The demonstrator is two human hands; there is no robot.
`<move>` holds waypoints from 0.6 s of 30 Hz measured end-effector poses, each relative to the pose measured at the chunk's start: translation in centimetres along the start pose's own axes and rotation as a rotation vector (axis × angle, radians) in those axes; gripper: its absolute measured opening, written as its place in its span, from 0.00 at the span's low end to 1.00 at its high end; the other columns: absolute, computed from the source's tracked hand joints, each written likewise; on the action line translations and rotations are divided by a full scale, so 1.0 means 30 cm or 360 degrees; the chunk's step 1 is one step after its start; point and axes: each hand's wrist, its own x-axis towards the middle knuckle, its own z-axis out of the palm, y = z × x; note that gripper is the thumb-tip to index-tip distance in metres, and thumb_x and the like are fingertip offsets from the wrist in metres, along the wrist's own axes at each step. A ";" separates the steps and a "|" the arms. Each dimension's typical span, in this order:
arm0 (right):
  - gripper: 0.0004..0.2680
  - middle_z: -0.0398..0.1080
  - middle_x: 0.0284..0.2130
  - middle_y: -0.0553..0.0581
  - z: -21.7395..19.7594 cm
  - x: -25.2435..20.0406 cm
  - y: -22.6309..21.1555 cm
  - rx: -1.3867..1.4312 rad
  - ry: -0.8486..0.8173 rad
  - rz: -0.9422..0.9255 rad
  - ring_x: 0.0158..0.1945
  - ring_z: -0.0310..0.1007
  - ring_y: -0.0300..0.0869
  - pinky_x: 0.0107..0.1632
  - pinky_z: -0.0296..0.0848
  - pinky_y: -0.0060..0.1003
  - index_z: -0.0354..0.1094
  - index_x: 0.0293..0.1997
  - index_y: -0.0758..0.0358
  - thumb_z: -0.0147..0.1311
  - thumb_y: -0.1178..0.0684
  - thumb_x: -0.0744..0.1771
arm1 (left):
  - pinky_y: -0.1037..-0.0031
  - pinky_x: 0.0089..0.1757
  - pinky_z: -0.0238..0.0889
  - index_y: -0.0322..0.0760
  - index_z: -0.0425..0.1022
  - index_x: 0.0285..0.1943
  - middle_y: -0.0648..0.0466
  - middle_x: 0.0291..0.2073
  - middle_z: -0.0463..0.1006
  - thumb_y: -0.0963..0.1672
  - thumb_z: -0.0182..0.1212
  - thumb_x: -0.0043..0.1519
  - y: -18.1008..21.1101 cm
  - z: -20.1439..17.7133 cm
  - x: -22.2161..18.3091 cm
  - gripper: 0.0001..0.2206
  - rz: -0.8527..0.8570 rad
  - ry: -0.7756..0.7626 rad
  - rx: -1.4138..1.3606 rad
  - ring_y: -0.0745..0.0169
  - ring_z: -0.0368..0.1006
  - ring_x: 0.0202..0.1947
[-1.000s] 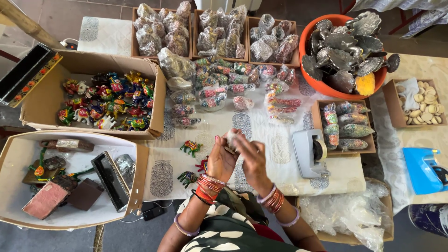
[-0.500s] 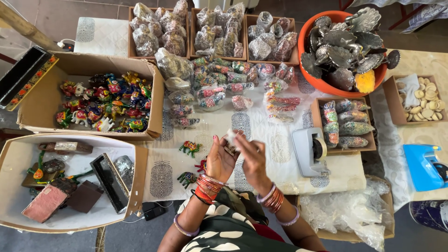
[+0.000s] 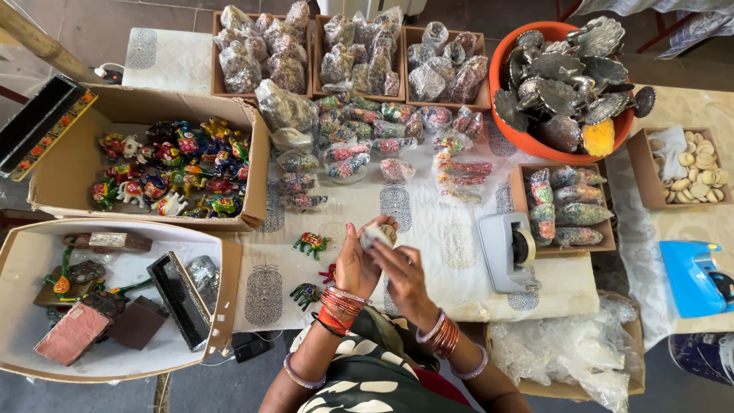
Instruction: The recorder wraps small colorful decorative items, including figurines and elephants, in clear plastic packaging.
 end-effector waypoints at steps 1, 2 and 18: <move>0.22 0.69 0.64 0.52 -0.015 0.027 0.013 -0.0001 0.0003 -0.0006 0.53 0.68 0.44 0.54 0.70 0.35 0.69 0.64 0.57 0.49 0.73 0.65 | 0.61 0.64 0.58 0.26 0.64 0.68 0.40 0.62 0.71 0.56 0.34 0.71 -0.012 -0.019 0.009 0.31 0.0005 -0.0005 0.0001 0.49 0.67 0.65; 0.22 0.71 0.63 0.52 -0.030 0.051 0.024 -0.0051 0.0103 0.0114 0.50 0.68 0.42 0.53 0.70 0.36 0.69 0.64 0.57 0.48 0.73 0.65 | 0.61 0.64 0.58 0.26 0.63 0.68 0.40 0.63 0.71 0.57 0.35 0.71 -0.025 -0.038 0.015 0.31 -0.0019 -0.0033 -0.0101 0.49 0.66 0.64; 0.16 0.71 0.55 0.56 -0.132 0.124 -0.011 0.1260 0.0499 0.1346 0.43 0.62 0.32 0.47 0.64 0.28 0.61 0.73 0.68 0.43 0.60 0.74 | 0.62 0.67 0.57 0.27 0.64 0.67 0.43 0.63 0.71 0.37 0.52 0.66 -0.017 -0.014 0.001 0.19 0.0071 -0.0125 -0.0157 0.51 0.66 0.67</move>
